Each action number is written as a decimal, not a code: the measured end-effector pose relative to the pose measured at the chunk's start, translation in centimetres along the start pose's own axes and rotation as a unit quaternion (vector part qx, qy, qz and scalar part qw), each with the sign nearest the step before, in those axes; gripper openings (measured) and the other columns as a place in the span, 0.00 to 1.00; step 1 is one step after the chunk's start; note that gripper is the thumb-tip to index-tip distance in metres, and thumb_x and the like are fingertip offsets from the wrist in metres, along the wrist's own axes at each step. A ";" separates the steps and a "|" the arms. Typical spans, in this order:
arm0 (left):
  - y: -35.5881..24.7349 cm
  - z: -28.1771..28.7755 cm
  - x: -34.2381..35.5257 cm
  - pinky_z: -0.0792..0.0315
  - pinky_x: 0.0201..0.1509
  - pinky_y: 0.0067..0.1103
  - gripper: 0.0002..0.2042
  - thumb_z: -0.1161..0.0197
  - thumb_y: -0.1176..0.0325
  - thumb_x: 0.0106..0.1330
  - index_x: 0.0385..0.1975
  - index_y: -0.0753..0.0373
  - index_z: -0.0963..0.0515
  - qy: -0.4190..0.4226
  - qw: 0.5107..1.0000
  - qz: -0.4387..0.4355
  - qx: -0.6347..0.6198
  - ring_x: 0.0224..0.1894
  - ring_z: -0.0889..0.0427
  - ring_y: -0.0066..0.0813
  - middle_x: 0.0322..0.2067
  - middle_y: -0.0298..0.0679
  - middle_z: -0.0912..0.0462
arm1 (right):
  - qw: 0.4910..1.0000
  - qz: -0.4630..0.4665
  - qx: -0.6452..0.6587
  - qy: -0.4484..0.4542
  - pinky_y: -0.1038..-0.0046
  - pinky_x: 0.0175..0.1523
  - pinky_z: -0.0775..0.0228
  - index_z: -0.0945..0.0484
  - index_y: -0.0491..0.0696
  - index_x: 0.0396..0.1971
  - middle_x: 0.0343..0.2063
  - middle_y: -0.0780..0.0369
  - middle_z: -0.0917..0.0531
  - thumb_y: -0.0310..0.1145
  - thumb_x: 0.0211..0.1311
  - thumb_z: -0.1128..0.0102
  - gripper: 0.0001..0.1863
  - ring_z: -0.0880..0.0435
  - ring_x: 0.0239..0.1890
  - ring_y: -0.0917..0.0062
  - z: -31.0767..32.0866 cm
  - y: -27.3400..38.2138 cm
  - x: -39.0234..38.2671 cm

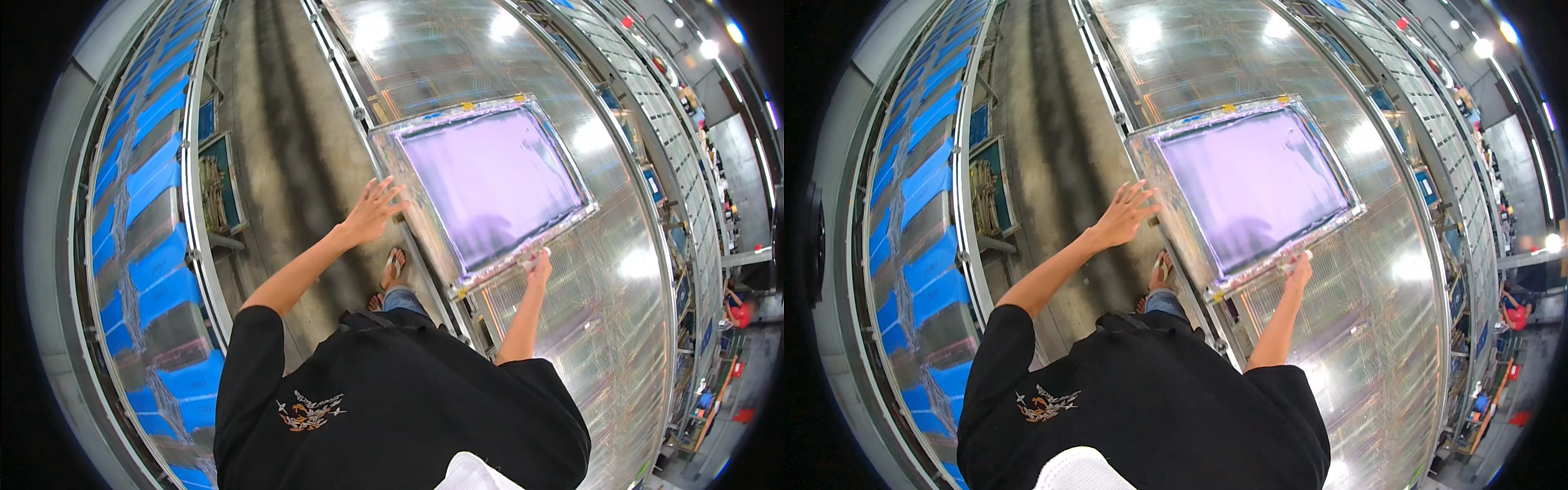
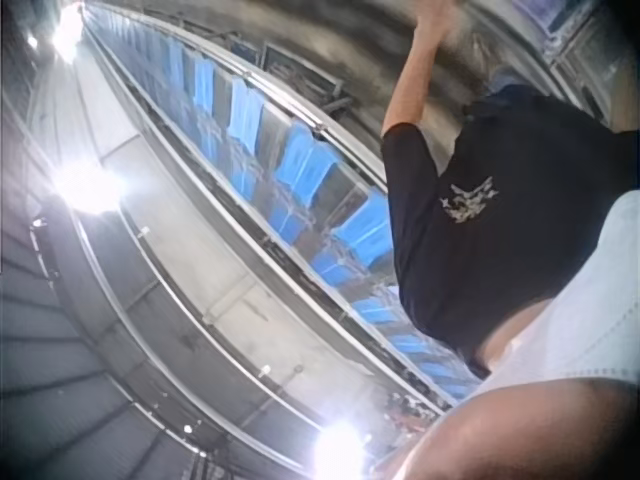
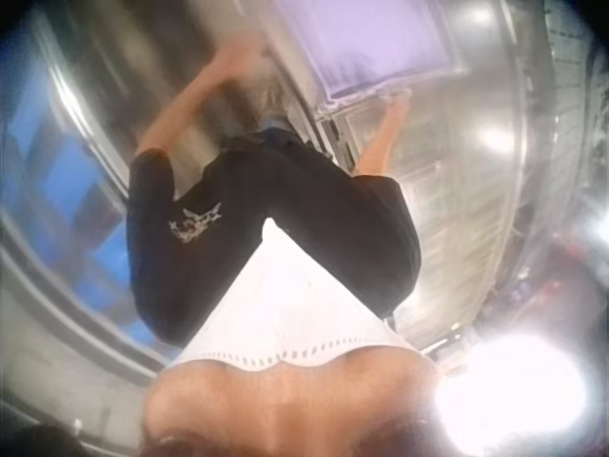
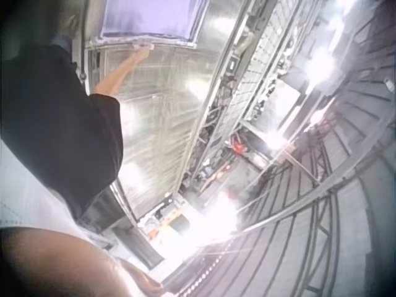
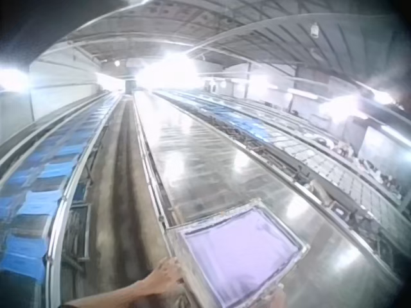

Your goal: The person performs screen printing by repeatedly pulling a squeegee across a screen frame filled with purple ink to transfer ink onto a substrate. The person briefly handles a cardboard template and repositions the screen frame before continuing the printing strokes.

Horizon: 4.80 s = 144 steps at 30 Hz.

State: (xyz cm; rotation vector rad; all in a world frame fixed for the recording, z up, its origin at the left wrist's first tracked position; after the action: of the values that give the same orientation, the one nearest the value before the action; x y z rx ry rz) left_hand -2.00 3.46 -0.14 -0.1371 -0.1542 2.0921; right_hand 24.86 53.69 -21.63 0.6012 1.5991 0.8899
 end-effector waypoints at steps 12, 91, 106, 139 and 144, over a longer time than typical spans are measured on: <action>15.1 -2.1 16.0 0.68 0.85 0.53 0.20 0.35 0.74 0.53 0.48 0.54 0.14 0.104 0.962 -0.228 -0.107 0.60 0.19 0.29 0.49 0.31 0.13 | 0.853 0.210 -0.323 -0.351 0.54 0.41 0.26 0.18 0.37 0.37 0.30 0.49 0.15 0.44 0.67 0.42 0.21 0.18 0.32 0.58 -6.3 3.4 -0.5; 18.2 2.6 30.4 0.65 0.83 0.55 0.16 0.34 0.73 0.56 0.46 0.55 0.11 0.201 0.967 -0.149 -0.044 0.60 0.19 0.38 0.45 0.35 0.10 | 0.894 0.300 -0.069 -0.326 0.73 0.29 0.40 0.21 0.43 0.34 0.22 0.68 0.26 0.39 0.76 0.40 0.14 0.33 0.23 0.84 -18.9 9.6 -6.8; 38.0 4.4 38.1 0.67 0.81 0.61 0.15 0.36 0.73 0.55 0.43 0.53 0.12 0.161 0.974 -0.152 -0.043 0.68 0.26 0.50 0.49 0.32 0.12 | 0.887 0.243 -0.136 -0.369 0.69 0.35 0.33 0.21 0.42 0.33 0.23 0.64 0.22 0.44 0.72 0.39 0.18 0.27 0.26 0.79 -40.3 7.3 -2.1; 41.1 12.9 57.3 0.45 0.78 0.42 0.19 0.27 0.71 0.52 0.47 0.54 0.11 0.340 0.868 -0.348 0.102 0.42 0.12 0.38 0.37 0.41 0.09 | 0.803 0.228 -0.550 0.017 0.54 0.72 0.40 0.13 0.53 0.41 0.36 0.62 0.09 0.25 0.46 0.22 0.19 0.10 0.39 0.68 -53.2 6.5 -17.2; 37.3 3.4 78.4 0.26 0.50 0.40 0.14 0.26 0.64 0.56 0.44 0.48 0.09 0.155 0.920 -0.360 -0.025 0.35 0.15 0.52 0.28 0.46 0.12 | 0.714 0.258 -0.649 -0.056 0.60 0.60 0.26 0.11 0.55 0.42 0.36 0.59 0.09 0.33 0.59 0.29 0.11 0.12 0.37 0.61 -53.6 19.5 2.3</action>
State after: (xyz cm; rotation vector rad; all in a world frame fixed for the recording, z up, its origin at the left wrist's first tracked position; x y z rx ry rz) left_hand -73.49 52.52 -5.74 -0.3789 -0.0505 1.3100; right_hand -29.37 54.80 -4.01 0.0234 0.3413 2.0324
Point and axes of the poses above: each hand's wrist, its own x-axis towards the middle knuckle, its own z-axis out of the back of the hand, y = z × x, the point moved 4 cm from there along x, towards the middle knuckle
